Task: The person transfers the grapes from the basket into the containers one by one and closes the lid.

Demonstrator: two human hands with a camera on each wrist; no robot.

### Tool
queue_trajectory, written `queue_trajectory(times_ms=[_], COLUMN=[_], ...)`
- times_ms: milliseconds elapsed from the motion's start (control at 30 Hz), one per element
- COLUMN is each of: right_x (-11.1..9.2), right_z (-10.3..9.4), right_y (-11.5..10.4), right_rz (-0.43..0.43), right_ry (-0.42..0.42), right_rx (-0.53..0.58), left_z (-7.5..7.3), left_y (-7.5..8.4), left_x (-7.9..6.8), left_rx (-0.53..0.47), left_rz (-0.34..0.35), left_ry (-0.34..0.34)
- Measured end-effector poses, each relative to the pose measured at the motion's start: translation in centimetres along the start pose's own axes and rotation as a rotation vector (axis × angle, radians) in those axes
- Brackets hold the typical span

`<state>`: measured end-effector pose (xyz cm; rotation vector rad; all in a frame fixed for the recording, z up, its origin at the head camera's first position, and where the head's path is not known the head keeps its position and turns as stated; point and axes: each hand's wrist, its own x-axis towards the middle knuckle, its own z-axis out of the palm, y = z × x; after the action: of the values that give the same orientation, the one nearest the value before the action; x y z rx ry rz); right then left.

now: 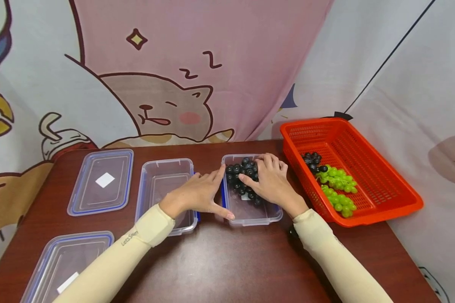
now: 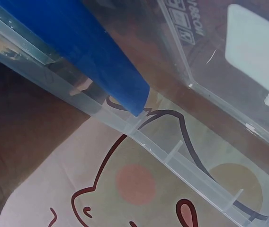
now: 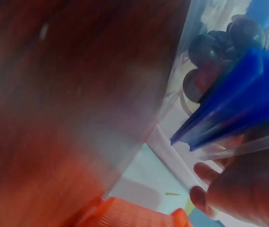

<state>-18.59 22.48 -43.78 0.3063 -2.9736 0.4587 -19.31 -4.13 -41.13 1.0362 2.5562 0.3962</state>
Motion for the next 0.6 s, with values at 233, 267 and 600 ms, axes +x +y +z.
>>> queue_trajectory(times_ms=[233, 267, 600], right_x=[-1.2, -1.3, -1.4], right_z=[-0.7, -0.8, -0.5], right_y=[-0.2, -0.3, -0.1], right_rz=[-0.187, -0.233, -0.27], right_ry=[0.142, 0.141, -0.058], right_rx=[0.063, 0.063, -0.025], left_z=[0.0, -0.1, -0.1], left_y=[0.1, 0.1, 0.0], left_x=[-0.2, -0.3, -0.4], left_rx=[-0.002, -0.001, -0.023], left_rz=[0.005, 0.005, 0.001], left_ry=[0.006, 0.006, 0.003])
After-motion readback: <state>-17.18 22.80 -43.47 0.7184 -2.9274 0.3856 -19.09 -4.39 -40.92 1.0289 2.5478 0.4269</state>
